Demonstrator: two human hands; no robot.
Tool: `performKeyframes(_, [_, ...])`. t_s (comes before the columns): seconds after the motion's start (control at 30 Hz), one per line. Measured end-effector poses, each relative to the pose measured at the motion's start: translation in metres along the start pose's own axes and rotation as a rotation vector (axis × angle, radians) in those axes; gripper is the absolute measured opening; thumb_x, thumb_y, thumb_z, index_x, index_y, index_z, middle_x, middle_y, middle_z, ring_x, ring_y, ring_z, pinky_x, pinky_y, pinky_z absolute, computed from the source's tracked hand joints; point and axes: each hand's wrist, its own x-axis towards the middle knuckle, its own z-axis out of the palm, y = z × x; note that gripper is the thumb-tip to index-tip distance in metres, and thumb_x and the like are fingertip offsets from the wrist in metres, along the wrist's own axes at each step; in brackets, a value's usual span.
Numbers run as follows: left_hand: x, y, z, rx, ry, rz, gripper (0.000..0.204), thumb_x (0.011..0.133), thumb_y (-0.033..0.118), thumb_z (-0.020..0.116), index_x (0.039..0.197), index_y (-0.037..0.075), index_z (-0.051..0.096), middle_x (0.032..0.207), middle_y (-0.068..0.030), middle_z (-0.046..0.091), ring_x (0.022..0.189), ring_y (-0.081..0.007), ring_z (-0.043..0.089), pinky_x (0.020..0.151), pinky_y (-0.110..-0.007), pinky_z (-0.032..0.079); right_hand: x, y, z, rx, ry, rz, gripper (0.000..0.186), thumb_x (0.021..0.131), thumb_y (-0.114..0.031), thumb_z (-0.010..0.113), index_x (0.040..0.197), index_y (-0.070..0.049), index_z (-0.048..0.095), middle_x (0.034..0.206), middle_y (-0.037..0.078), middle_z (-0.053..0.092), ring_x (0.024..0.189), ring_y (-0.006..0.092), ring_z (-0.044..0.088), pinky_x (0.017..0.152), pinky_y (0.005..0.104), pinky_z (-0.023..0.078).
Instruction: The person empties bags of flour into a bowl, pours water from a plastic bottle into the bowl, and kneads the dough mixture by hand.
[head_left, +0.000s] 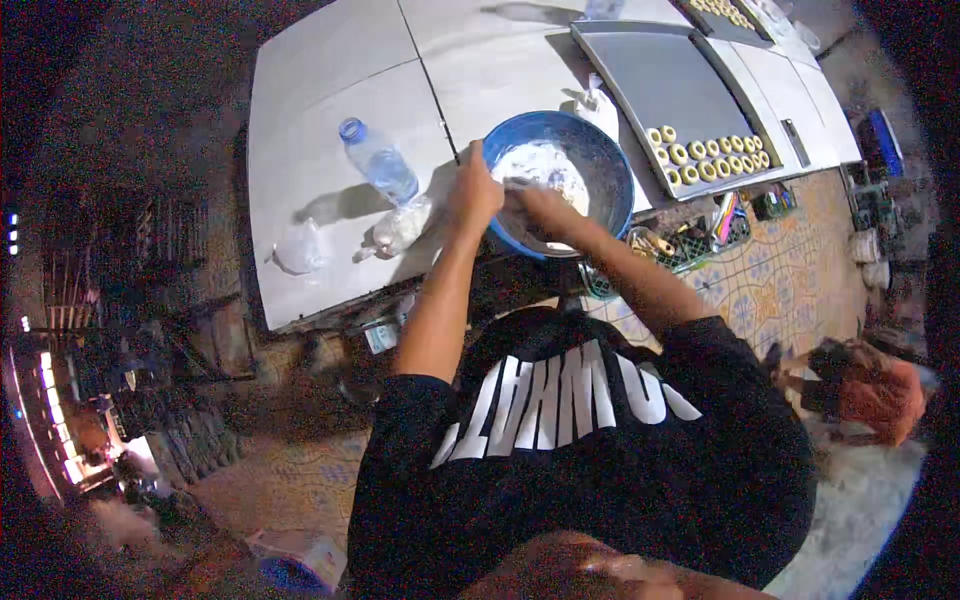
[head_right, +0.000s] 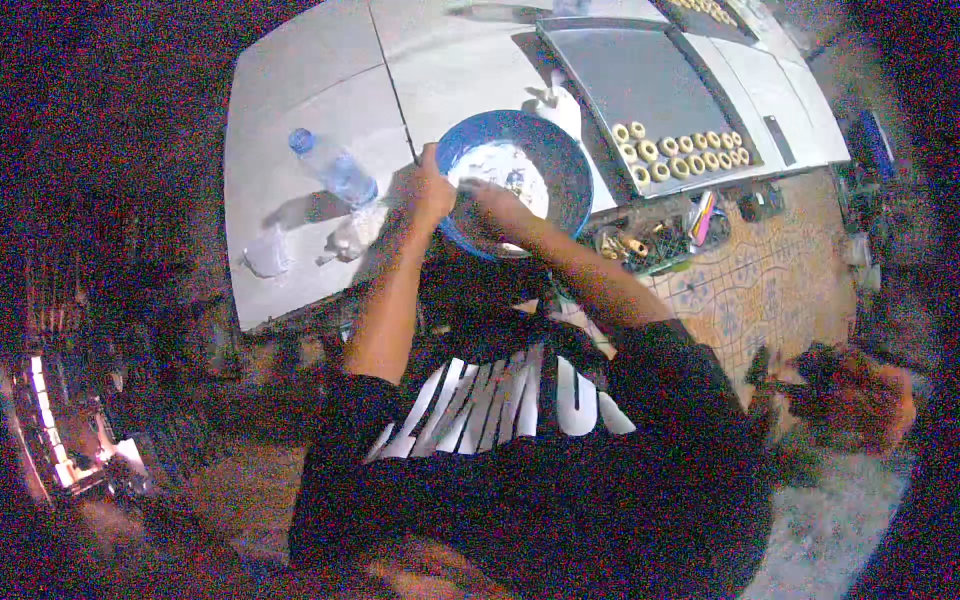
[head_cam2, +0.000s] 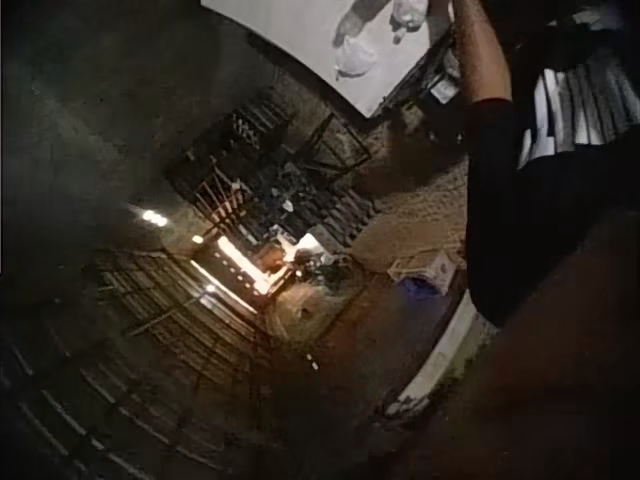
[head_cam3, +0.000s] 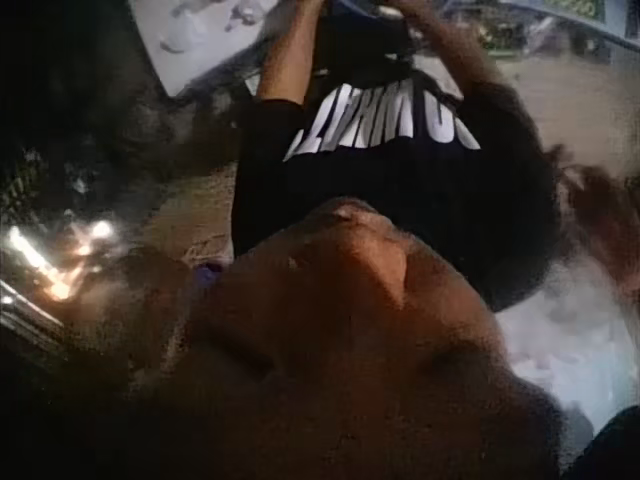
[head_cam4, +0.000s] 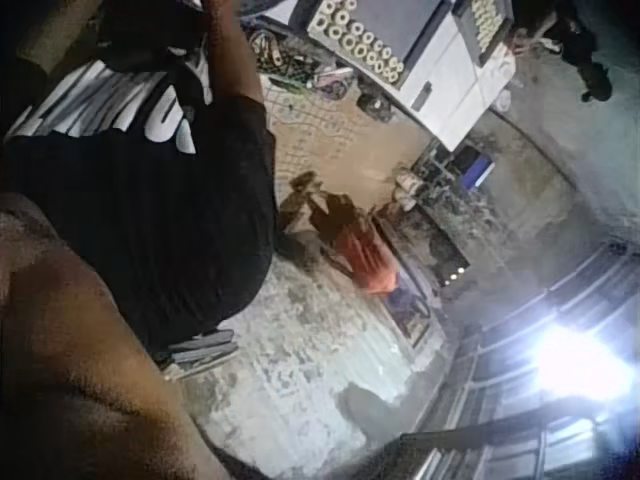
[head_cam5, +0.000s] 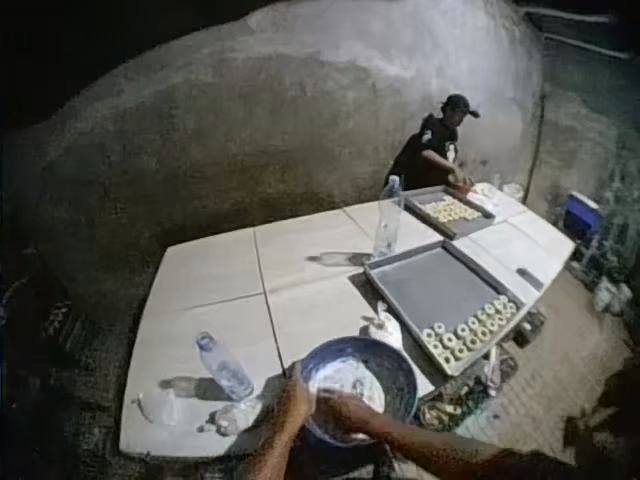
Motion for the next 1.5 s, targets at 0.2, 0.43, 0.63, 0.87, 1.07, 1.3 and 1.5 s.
performKeyframes(0.2, [0.007, -0.021, 0.027, -0.117, 0.175, 0.077, 0.061, 0.077, 0.002, 0.058, 0.135, 0.009, 0.043, 0.106, -0.03, 0.063, 0.093, -0.0463, 0.063, 0.081, -0.051, 0.052, -0.048, 0.008, -0.046, -0.073, -0.33, -0.261, 0.015, 0.078, -0.006, 0.06, 0.092, -0.002, 0.065, 0.086, 0.023, 0.065, 0.084, 0.041, 0.063, 0.077, 0.0501, 0.05])
performKeyframes(0.43, [-0.007, 0.0, -0.006, 0.037, 0.061, -0.019, 0.057, 0.077, 0.007, 0.057, 0.133, 0.01, 0.047, 0.098, -0.0279, 0.066, 0.09, -0.0454, 0.065, 0.079, -0.052, 0.052, -0.037, 0.011, -0.079, -0.159, -0.316, -0.153, 0.015, 0.081, -0.013, 0.064, 0.089, 0.0, 0.066, 0.085, 0.02, 0.067, 0.085, 0.0375, 0.066, 0.077, 0.0458, 0.051])
performKeyframes(0.63, [0.0, 0.002, -0.002, 0.091, 0.09, -0.012, 0.055, 0.076, 0.009, 0.058, 0.13, 0.01, 0.05, 0.097, -0.0255, 0.067, 0.088, -0.0427, 0.066, 0.078, -0.052, 0.052, 0.021, 0.056, 0.022, 0.377, -0.468, -0.019, 0.02, 0.082, -0.009, 0.059, 0.099, -0.002, 0.067, 0.089, 0.016, 0.069, 0.078, 0.0223, 0.064, 0.074, 0.0379, 0.05])
performKeyframes(0.87, [0.0, 0.001, 0.01, -0.061, 0.027, -0.068, 0.069, 0.074, -0.003, 0.06, 0.137, 0.015, 0.04, 0.096, -0.0273, 0.065, 0.092, -0.0472, 0.062, 0.077, -0.053, 0.05, 0.043, 0.077, 0.034, 0.33, 0.008, -0.05, 0.02, 0.071, -0.021, 0.071, 0.079, -0.003, 0.067, 0.076, 0.019, 0.067, 0.071, 0.0381, 0.066, 0.066, 0.0487, 0.051])
performKeyframes(1.07, [-0.004, 0.002, 0.01, -0.038, 0.107, -0.031, 0.062, 0.077, -0.001, 0.057, 0.135, 0.015, 0.042, 0.097, -0.0296, 0.064, 0.093, -0.0483, 0.062, 0.078, -0.054, 0.05, 0.016, 0.059, -0.007, -0.034, 0.37, 0.065, 0.023, 0.077, -0.023, 0.069, 0.09, -0.004, 0.068, 0.083, 0.022, 0.066, 0.079, 0.0403, 0.065, 0.069, 0.0481, 0.05])
performKeyframes(1.3, [-0.003, 0.018, 0.001, 0.025, 0.016, 0.006, 0.058, 0.081, 0.003, 0.055, 0.136, 0.013, 0.041, 0.102, -0.0268, 0.065, 0.096, -0.0461, 0.062, 0.081, -0.054, 0.05, 0.002, 0.036, 0.013, -0.305, -0.261, -0.164, 0.019, 0.083, -0.009, 0.055, 0.093, 0.003, 0.067, 0.099, 0.021, 0.067, 0.093, 0.0336, 0.065, 0.086, 0.0447, 0.051])
performKeyframes(1.5, [-0.008, -0.009, 0.007, -0.022, 0.157, -0.035, 0.059, 0.074, 0.006, 0.062, 0.131, 0.008, 0.048, 0.094, -0.0265, 0.066, 0.087, -0.0425, 0.066, 0.076, -0.05, 0.053, -0.04, -0.003, -0.072, 0.133, -0.474, -0.252, 0.024, 0.072, -0.013, 0.072, 0.094, -0.003, 0.07, 0.098, 0.02, 0.068, 0.091, 0.0324, 0.066, 0.084, 0.0436, 0.05])
